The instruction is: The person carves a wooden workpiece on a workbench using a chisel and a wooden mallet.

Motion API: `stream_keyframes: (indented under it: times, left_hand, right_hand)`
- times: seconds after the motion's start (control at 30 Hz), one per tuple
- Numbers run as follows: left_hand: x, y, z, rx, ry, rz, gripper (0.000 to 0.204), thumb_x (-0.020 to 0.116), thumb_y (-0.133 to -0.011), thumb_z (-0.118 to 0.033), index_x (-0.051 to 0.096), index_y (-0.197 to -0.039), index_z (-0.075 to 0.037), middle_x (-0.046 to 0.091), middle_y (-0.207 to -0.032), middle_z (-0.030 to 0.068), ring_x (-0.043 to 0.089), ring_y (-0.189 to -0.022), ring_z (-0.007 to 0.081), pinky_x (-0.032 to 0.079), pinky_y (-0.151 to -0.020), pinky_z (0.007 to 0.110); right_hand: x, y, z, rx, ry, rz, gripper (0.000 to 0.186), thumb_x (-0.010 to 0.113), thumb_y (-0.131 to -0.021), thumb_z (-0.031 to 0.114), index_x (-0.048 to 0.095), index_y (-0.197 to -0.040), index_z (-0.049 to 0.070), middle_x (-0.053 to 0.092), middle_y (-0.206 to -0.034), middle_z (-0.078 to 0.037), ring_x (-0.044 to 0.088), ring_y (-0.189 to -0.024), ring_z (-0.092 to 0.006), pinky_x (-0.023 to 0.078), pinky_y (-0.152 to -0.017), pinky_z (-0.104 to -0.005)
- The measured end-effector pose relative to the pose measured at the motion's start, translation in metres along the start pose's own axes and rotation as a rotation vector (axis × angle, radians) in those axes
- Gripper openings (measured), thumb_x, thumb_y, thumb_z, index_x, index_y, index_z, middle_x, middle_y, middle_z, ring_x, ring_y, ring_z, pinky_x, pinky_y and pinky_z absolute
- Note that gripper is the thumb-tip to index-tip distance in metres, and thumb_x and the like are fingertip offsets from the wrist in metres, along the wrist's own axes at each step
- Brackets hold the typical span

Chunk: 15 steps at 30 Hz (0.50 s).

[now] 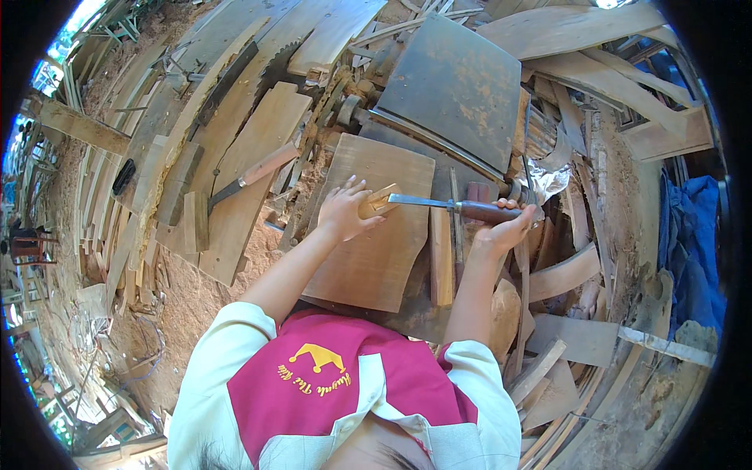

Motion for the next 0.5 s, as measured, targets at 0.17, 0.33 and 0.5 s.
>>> stream_keyframes:
  times: [0.17, 0.33, 0.5]
  left_hand:
    - [0.002, 0.001, 0.003, 0.003, -0.010, -0.021, 0.064, 0.064, -0.068, -0.053, 0.055, -0.115, -0.011, 0.042, -0.133, 0.0075, 0.027, -0.130, 0.0241, 0.026, -0.104, 0.041]
    - [0.001, 0.001, 0.003, 0.018, -0.020, -0.027, 0.064, 0.064, -0.068, -0.054, 0.056, -0.114, -0.011, 0.043, -0.132, 0.0082, 0.028, -0.129, 0.0253, 0.027, -0.103, 0.040]
    - [0.004, 0.001, 0.004, 0.020, -0.025, -0.049, 0.063, 0.065, -0.067, -0.054, 0.057, -0.112, -0.011, 0.045, -0.131, 0.0084, 0.030, -0.129, 0.0254, 0.028, -0.102, 0.040]
  right_hand:
    - [0.010, 0.026, 0.020, 0.044, -0.012, 0.089, 0.024, 0.052, -0.087, 0.027, 0.048, -0.090, 0.004, 0.053, -0.074, -0.007, 0.053, -0.071, -0.0183, 0.046, -0.065, -0.0313]
    - [0.003, 0.028, 0.024, 0.006, 0.030, 0.206, 0.017, 0.055, -0.085, 0.020, 0.050, -0.084, 0.004, 0.054, -0.075, -0.008, 0.053, -0.072, -0.0184, 0.047, -0.069, -0.0315]
    - [0.008, 0.041, 0.030, -0.040, 0.055, 0.260, 0.012, 0.058, -0.082, 0.014, 0.050, -0.083, 0.004, 0.054, -0.075, -0.008, 0.054, -0.073, -0.0182, 0.047, -0.070, -0.0318]
Point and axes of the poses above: each hand's wrist, its own y-axis away from the middle knuckle, its own x-axis out of the palm, z = x × y, the point moved 2 cm from there along -y, towards the middle knuckle
